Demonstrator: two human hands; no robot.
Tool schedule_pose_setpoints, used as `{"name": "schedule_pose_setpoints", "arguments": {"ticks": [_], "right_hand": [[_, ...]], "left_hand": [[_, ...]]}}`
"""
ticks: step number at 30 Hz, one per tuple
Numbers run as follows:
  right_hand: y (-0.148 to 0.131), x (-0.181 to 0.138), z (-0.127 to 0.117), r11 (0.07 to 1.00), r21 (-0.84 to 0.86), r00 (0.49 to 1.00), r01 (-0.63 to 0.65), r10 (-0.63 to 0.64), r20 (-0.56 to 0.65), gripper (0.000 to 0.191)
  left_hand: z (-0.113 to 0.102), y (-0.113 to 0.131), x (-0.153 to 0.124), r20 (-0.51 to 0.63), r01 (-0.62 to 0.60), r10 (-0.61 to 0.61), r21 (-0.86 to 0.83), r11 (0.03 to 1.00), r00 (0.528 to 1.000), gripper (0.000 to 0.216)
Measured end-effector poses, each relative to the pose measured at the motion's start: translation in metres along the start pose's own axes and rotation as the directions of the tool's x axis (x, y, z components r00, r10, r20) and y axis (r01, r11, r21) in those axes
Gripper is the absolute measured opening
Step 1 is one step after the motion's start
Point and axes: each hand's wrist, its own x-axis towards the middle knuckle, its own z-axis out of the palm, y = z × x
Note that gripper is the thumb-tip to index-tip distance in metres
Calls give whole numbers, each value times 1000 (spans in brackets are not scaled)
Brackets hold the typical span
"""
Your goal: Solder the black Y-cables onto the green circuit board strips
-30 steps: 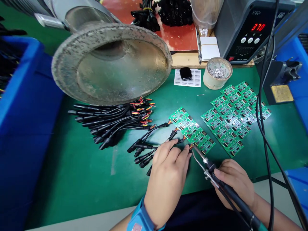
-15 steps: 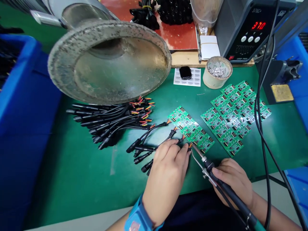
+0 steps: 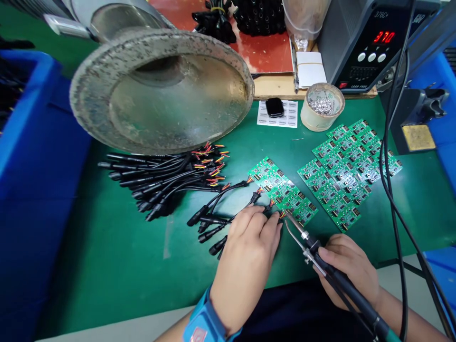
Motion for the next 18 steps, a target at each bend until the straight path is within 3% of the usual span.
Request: {"name": "schedule_pose_setpoints", "arguments": {"ticks": [18], "right_hand": [[-2, 5, 7, 998, 19, 998, 55, -55, -13, 56]], "left_hand": [[3, -3, -4, 13, -29, 29, 18, 999, 999, 24]]}}
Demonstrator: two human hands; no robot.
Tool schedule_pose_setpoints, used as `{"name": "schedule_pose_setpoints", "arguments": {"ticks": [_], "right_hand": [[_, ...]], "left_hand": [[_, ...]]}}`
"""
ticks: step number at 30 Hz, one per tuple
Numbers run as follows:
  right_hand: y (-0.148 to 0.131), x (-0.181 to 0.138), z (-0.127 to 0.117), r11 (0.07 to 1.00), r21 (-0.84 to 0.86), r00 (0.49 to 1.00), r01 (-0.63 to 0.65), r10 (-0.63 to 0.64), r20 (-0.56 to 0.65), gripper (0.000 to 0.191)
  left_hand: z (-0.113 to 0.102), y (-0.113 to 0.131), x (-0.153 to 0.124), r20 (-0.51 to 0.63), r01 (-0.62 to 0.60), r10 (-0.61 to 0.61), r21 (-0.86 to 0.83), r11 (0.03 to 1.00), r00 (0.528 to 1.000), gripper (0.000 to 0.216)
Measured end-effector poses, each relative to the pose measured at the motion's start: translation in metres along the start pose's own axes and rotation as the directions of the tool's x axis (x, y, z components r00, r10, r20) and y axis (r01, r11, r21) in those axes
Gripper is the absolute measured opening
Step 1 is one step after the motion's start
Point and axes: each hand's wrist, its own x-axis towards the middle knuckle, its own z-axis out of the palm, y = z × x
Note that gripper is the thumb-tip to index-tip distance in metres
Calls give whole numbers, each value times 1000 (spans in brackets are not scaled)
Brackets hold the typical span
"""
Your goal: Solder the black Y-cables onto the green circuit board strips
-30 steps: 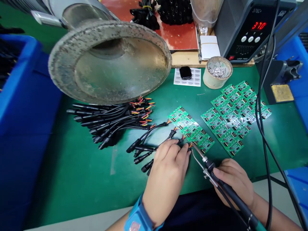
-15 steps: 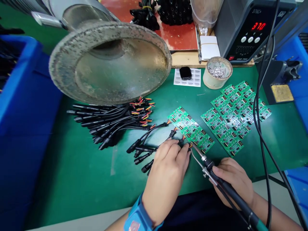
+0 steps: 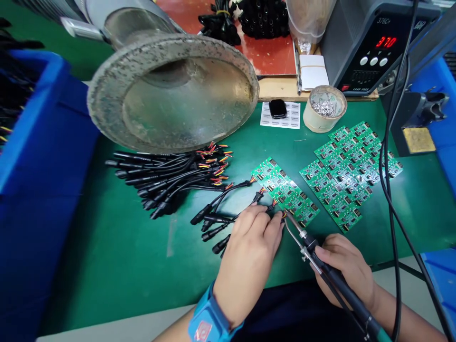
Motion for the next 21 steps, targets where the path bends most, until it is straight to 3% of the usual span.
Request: {"name": "schedule_pose_setpoints", "arguments": {"ticks": [21], "right_hand": [[2, -1, 0, 1000, -6, 999, -21, 21, 26, 56]], "left_hand": [[0, 1, 1, -20, -21, 21, 23, 1000, 1000, 24]]}}
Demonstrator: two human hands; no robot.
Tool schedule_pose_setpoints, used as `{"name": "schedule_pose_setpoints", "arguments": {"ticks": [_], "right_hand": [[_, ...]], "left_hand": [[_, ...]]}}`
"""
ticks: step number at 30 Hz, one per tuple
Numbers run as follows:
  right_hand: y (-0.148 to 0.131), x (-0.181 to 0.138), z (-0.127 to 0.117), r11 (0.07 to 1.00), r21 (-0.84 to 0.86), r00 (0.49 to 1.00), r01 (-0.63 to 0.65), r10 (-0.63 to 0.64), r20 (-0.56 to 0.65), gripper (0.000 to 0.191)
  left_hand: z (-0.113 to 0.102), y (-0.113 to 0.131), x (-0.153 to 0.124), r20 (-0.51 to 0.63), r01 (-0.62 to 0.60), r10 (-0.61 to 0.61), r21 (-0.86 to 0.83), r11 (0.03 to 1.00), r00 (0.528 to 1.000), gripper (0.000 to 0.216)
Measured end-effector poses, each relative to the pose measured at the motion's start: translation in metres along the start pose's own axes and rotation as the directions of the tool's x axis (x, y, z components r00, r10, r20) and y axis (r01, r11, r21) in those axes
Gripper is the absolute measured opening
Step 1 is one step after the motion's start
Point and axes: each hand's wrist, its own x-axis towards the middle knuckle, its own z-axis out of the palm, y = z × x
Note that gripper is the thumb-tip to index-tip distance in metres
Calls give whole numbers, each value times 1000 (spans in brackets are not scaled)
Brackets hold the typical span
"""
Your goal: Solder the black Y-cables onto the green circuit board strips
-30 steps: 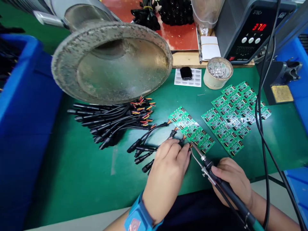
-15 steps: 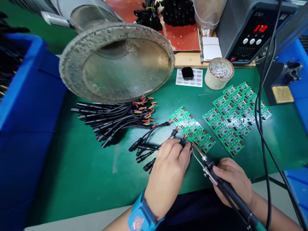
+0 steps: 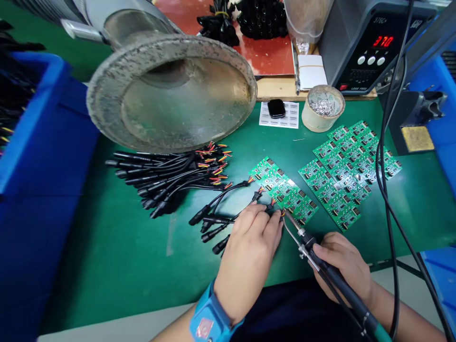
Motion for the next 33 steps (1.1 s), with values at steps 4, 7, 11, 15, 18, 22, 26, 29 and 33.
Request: {"name": "schedule_pose_setpoints", "arguments": {"ticks": [4, 7, 11, 15, 18, 22, 26, 29, 33], "right_hand": [[-1, 2, -1, 1000, 13, 1000, -7, 8, -20, 55], [-3, 5, -4, 999, 10, 999, -41, 41, -35, 56], [-4, 7, -8, 999, 12, 996, -35, 36, -86, 56], [-3, -1, -6, 997, 22, 986, -80, 83, -142, 53], [0, -8, -4, 991, 46, 973, -124, 130, -189, 53], [1, -10, -1, 988, 74, 966, -137, 150, -212, 51], [0, -8, -1, 986, 89, 961, -138, 155, -230, 47], [0, -8, 0, 985, 81, 952, -155, 171, -254, 43], [-1, -8, 2, 982, 87, 943, -169, 187, -276, 40]], "left_hand": [[0, -1, 0, 17, -13, 12, 9, 1000, 1000, 25], [1, -2, 1, 20, -23, 23, 11, 1000, 1000, 25], [1, -3, 1, 15, -9, 9, -1, 1000, 1000, 26], [0, -7, 1, 27, 2, 0, -45, 999, 1000, 25], [-6, -20, 0, 22, -35, 38, -101, 994, 999, 24], [-18, -58, -2, -182, 20, -34, -81, 997, 983, 23], [-25, -100, 0, -325, 251, -196, 137, 958, 925, 22], [-27, -119, 3, -239, 233, -203, 105, 967, 949, 21], [-31, -124, 4, -166, 284, -300, -113, 952, 939, 13]]}}
